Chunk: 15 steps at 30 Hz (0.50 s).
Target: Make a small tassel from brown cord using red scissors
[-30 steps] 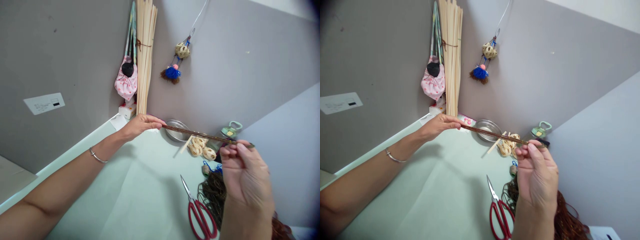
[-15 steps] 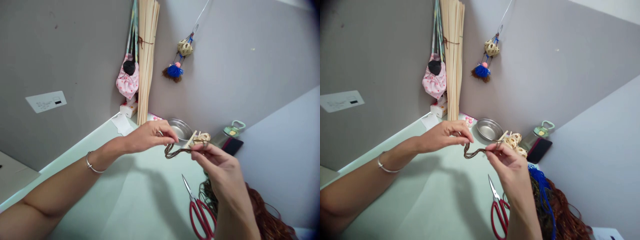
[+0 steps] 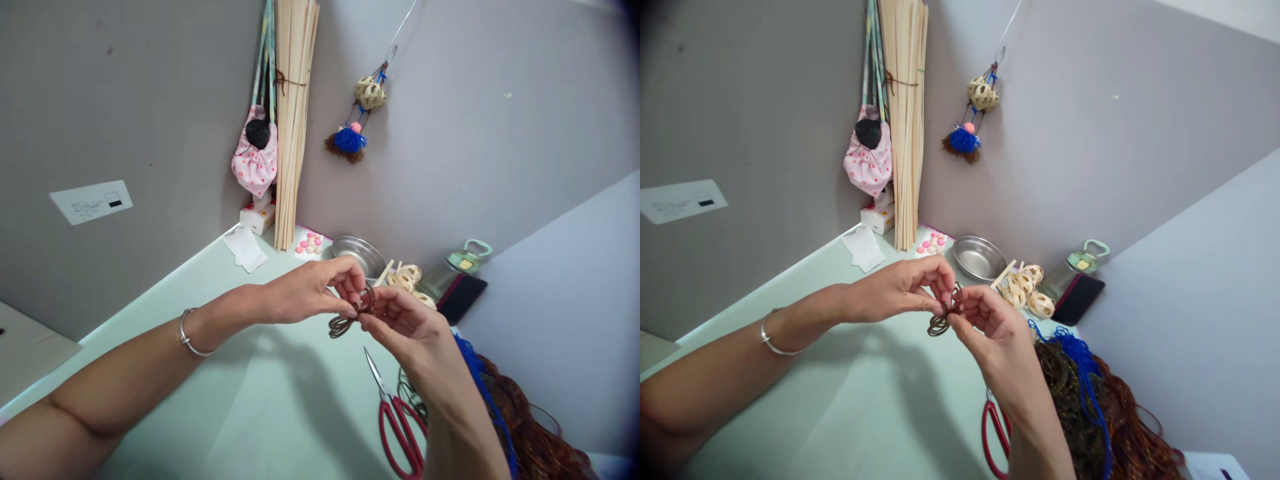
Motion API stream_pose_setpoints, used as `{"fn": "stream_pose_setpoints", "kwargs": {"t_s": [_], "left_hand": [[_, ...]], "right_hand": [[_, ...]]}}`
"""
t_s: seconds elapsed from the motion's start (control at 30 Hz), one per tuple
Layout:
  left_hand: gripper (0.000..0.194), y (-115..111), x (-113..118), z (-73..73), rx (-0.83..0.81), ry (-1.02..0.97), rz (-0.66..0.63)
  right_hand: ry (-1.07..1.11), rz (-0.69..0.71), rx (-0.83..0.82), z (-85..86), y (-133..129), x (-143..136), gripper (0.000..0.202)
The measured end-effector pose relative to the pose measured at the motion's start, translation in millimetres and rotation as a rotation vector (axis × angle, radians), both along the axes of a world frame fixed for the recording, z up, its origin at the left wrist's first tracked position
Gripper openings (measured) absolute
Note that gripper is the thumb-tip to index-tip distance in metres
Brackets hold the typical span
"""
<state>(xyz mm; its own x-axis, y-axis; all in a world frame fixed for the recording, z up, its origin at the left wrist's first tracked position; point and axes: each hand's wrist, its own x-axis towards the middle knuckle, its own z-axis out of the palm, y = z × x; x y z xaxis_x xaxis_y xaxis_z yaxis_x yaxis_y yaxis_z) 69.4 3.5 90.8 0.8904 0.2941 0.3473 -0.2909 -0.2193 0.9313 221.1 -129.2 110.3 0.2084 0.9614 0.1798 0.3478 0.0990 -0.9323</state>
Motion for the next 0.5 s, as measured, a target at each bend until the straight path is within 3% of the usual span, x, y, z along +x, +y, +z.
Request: {"fn": "stream_pose_setpoints", "kwargs": {"t_s": [0.27,0.5], "left_hand": [[0.021,0.2,0.3,1.3,-0.047,-0.028,-0.007],[0.030,-5.4,6.8,-5.6,-0.128,-0.029,0.105]], "right_hand": [[0.067,-0.013,-0.012,-0.4,-1.8,2.0,0.020],[0.081,0.035,-0.055,-0.5,-2.6,0.8,0.016]]}}
